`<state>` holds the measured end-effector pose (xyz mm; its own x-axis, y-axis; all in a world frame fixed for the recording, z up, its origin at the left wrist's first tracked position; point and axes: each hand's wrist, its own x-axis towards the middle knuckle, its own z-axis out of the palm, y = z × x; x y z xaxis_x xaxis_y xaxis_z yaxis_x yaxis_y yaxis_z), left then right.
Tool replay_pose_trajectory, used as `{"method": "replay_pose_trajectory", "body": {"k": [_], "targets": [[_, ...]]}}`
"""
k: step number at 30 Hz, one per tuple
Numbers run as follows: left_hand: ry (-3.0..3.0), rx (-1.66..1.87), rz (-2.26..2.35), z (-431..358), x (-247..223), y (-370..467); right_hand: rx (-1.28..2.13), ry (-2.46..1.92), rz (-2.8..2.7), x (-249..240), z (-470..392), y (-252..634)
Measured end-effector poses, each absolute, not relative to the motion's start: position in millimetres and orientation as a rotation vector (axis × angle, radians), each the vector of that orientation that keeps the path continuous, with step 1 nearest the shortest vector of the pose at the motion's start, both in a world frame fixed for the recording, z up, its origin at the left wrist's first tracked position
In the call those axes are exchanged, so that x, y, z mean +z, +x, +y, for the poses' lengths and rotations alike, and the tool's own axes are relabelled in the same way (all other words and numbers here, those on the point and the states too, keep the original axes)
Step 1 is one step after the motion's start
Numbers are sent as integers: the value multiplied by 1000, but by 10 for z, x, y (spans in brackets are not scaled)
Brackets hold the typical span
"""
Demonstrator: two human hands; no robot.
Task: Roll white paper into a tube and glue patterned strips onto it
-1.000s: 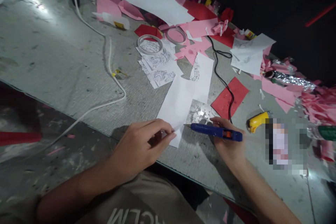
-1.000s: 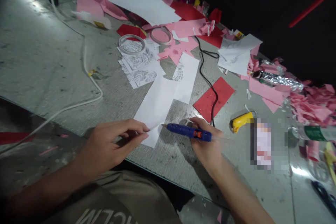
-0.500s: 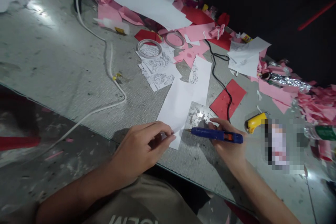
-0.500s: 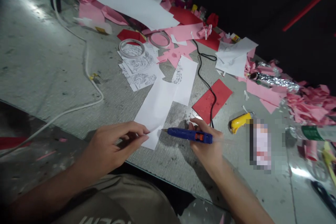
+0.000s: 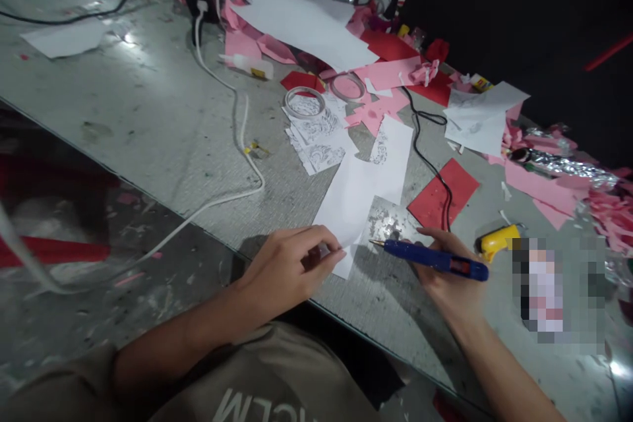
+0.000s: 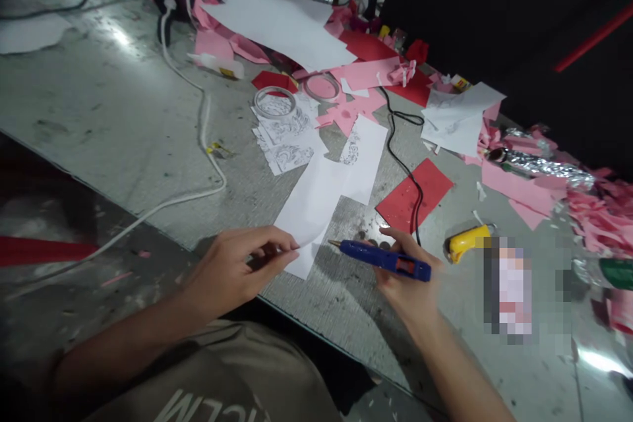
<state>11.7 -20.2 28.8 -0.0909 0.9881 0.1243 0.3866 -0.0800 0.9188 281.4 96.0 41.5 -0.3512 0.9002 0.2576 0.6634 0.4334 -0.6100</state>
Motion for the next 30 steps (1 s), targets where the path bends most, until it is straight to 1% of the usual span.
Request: {"method": "replay_pose_trajectory", "body": {"k": [8,12,19,25,30], "targets": [[1519,1190,1541,-180,272,125,539,-1230,-2170,473,1012,2918],[1504,1200,1533,-187,277,132,707,-1109,-2212,563,1058,2933],[1527,1168,1587,-200,294,111,1045,-1303,-2174,672,1063,2961],[1511,1180,1635,-226,334,120,1113,-1333,-2317,802,1047,2960],[1519,1149,1640,-232,341,119,1110,-1222,-2342,790,979,2880]]}}
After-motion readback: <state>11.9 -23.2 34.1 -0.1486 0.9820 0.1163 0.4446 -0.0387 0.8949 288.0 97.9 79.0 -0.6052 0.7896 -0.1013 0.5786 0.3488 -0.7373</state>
